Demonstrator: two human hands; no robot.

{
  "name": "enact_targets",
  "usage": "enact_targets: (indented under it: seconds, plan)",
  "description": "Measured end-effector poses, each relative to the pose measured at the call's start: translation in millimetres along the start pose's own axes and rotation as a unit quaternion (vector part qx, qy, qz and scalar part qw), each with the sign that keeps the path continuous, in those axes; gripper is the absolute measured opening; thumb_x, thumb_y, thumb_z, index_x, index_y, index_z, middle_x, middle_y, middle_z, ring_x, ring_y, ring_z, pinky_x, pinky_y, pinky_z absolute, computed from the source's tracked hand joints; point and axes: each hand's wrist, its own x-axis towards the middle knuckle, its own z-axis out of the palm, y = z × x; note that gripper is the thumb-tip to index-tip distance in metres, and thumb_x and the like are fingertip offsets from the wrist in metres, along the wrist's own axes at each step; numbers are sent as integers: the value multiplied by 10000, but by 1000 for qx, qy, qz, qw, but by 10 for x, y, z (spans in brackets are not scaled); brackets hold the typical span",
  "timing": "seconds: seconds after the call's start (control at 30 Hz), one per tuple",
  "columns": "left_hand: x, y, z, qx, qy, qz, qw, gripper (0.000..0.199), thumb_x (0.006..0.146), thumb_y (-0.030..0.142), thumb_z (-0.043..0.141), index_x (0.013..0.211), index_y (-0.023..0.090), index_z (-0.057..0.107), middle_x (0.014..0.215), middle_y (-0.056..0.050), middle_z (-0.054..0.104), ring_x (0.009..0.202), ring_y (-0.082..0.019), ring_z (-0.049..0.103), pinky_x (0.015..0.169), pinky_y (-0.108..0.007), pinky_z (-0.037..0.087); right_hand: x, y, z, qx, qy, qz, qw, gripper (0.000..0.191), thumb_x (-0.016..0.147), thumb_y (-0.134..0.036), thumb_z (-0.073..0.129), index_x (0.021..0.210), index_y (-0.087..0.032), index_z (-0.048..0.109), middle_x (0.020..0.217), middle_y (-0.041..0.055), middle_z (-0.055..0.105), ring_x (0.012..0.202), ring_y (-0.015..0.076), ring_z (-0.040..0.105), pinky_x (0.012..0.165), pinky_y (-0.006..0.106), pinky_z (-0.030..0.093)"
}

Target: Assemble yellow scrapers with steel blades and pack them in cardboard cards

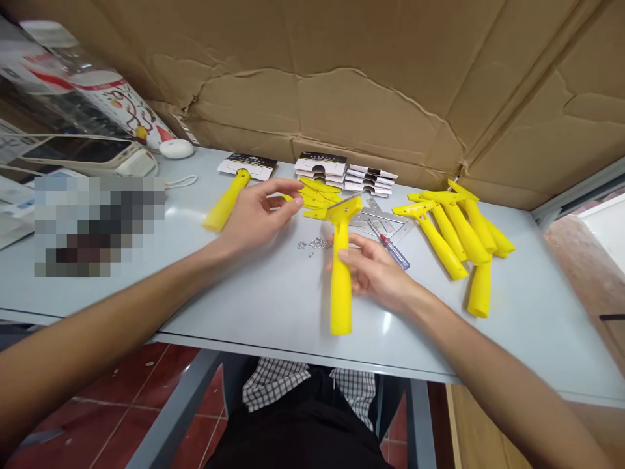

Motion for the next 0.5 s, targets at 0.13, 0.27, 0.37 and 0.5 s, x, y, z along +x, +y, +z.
enact_targets:
  seconds: [0.13,0.27,0.37,0.5]
  plan:
    - [76,-57,-57,67,25,57,996,231,903,256,786,1125,228,845,1065,-57,789,770,-176,633,811,-360,540,13,10,-30,-17,46,-19,999,597,734,-447,1009,1132,-302,588,836,-62,640,603,113,455,534,261,325]
    - [149,-75,-86,99,33,68,992,203,893,235,766,1077,242,850,1082,-56,806,808,-200,644,838,-370,532,29,7,-26,-33,57,-14,998,648,690,-443,1029,1093,-301,542,838,-70,604,612,119,489,520,271,336]
    - [334,-71,-110,125,10,51,991,235,846,205,790,1074,224,843,1119,-79,797,886,-241,686,957,-413,533,39,-7,-7,-49,56,-5,997,678,665,-475,1035,1092,-291,542,833,-65,581,587,111,456,492,281,281]
    - [811,-158,-148,158,7,43,987,324,698,147,890,993,204,770,1103,-107,755,1281,-379,641,1182,-480,452,47,-5,2,-52,63,-5,997,703,637,-466,1053,1085,-294,539,844,-67,559,577,100,428,482,287,241]
